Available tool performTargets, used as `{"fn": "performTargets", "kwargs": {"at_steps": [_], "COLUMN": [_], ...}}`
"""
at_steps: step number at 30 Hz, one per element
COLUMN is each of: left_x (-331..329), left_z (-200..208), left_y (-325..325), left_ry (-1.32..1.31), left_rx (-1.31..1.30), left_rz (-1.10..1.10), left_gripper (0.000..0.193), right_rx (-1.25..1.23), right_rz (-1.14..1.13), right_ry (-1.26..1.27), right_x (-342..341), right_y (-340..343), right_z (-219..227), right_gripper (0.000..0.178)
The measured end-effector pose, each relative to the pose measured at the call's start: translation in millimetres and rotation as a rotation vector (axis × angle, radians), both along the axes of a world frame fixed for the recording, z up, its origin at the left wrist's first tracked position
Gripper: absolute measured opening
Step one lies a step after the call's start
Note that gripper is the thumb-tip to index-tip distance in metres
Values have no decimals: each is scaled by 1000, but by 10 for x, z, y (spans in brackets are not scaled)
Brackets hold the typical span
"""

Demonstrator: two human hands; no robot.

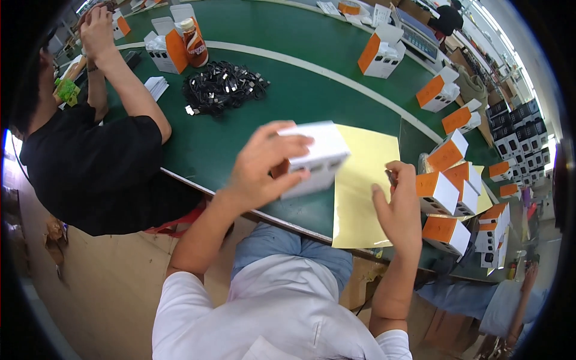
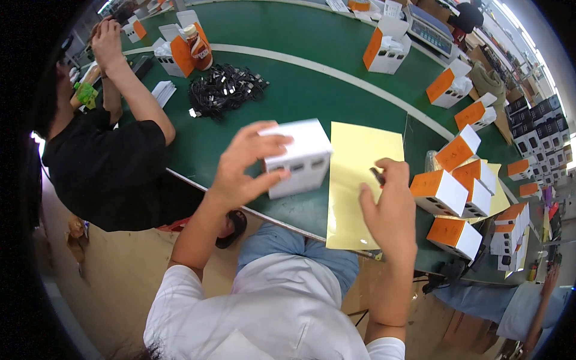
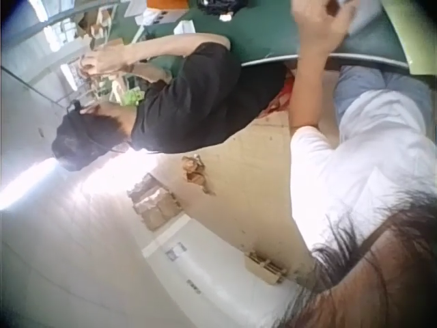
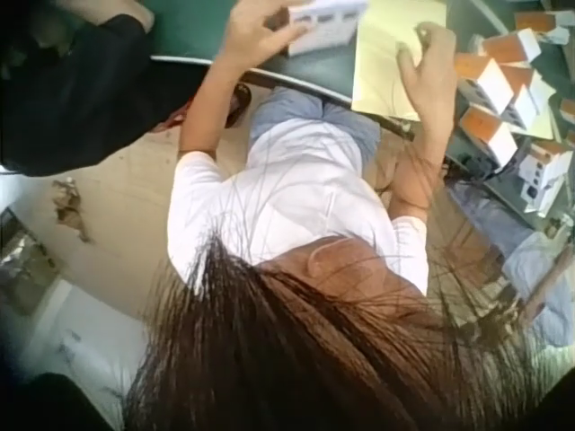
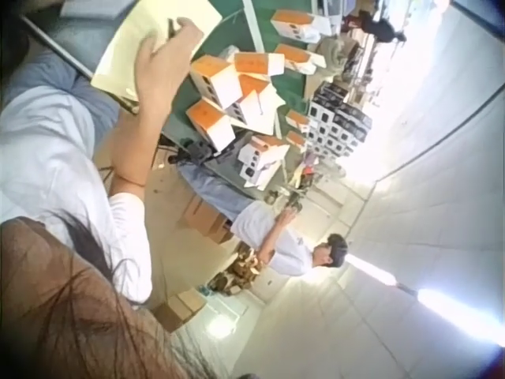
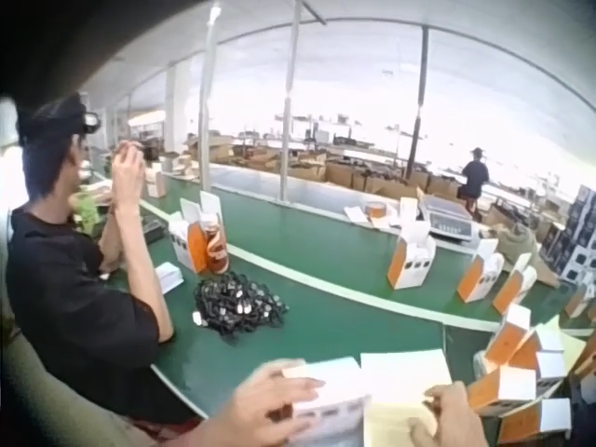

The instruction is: Packaging electronic components into boxes and applying serial number labels.

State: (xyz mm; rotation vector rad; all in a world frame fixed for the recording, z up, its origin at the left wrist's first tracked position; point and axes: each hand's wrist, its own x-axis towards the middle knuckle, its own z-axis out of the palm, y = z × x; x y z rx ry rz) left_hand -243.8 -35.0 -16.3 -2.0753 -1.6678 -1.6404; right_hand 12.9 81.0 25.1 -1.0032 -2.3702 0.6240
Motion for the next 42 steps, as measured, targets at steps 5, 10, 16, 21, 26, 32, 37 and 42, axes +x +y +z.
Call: {"fn": "performTargets", "kwargs": {"at_steps": [5, 10, 16, 21, 26, 32, 37, 42], "left_x": [-238, 341, 482, 548, 556, 551, 544, 532], "left_z": [-124, -82, -531, -633, -666, -672, -665, -674], "left_y": [123, 203, 923, 913, 910, 897, 904, 902], "left_ry": [175, 461, 521, 575, 531, 508, 501, 520], "left_rx": [-97, -165, -455, -554, -556, -568, -563, -560], "left_rz": [209, -152, -591, -548, -536, -538, -546, -542], "left_gripper": [38, 44, 74, 86, 87, 86, 86, 88], "right_rx": [-26, -173, -302, -307, -193, -267, -274, -275], "right_rz": [99, 53, 51, 23, 61, 81, 106, 56], "right_ry": [-8, -142, -171, -189, -301, -254, -252, -235], "right_x": [384, 453, 338, 252, 223, 210, 214, 162], "right_y": [93, 11, -4, -26, 12, 10, 1, -53], "right_z": [-229, -238, -329, -440, -489, -498, -485, -516], "right_gripper": [31, 33, 23, 17, 21, 18, 18, 13]}}
